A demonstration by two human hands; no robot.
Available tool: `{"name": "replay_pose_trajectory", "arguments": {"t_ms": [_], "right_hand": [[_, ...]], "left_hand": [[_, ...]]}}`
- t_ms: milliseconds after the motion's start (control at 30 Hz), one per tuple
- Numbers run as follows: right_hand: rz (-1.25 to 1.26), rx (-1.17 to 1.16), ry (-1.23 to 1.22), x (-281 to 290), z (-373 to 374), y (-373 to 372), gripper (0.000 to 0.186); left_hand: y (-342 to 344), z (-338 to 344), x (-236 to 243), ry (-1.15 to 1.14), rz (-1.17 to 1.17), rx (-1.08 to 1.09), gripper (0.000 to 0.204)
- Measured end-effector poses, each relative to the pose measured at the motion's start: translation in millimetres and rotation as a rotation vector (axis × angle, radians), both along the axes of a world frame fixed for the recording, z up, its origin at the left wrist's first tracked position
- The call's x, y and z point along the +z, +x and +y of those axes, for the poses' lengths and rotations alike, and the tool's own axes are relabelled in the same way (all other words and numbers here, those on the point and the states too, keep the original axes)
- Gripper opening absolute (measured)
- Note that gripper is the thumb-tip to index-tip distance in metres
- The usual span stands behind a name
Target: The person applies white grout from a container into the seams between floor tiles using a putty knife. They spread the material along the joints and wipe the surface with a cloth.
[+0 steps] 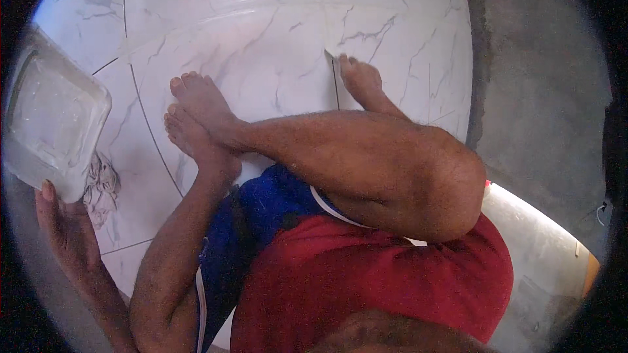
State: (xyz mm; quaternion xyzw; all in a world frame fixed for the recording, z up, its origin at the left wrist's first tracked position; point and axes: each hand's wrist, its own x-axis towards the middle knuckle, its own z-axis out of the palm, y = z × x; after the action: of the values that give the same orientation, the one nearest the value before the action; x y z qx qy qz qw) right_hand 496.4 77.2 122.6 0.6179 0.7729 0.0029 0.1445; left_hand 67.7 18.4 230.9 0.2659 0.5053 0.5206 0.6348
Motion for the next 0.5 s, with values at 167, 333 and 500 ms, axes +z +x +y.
{"name": "replay_pose_trajectory", "arguments": {"t_ms": [167,333,500], "right_hand": [[-0.01,-0.086,-0.104,5.2,-19.6,8.6,0.024],[0.141,-0.092,-0.047,18.7,42.9,-37.2,0.021],[0.091,-0.083,0.07,16.3,67.9,-17.9,0.024]], "left_hand": [[-92.5,-1.1,25.1,0.006,0.072,0.102,0.054],[-177.7,-23.5,64.4,0.005,0.179,0.223,0.055],[-202.9,-10.1,62.4,0.021,0.128,0.223,0.055]]}}
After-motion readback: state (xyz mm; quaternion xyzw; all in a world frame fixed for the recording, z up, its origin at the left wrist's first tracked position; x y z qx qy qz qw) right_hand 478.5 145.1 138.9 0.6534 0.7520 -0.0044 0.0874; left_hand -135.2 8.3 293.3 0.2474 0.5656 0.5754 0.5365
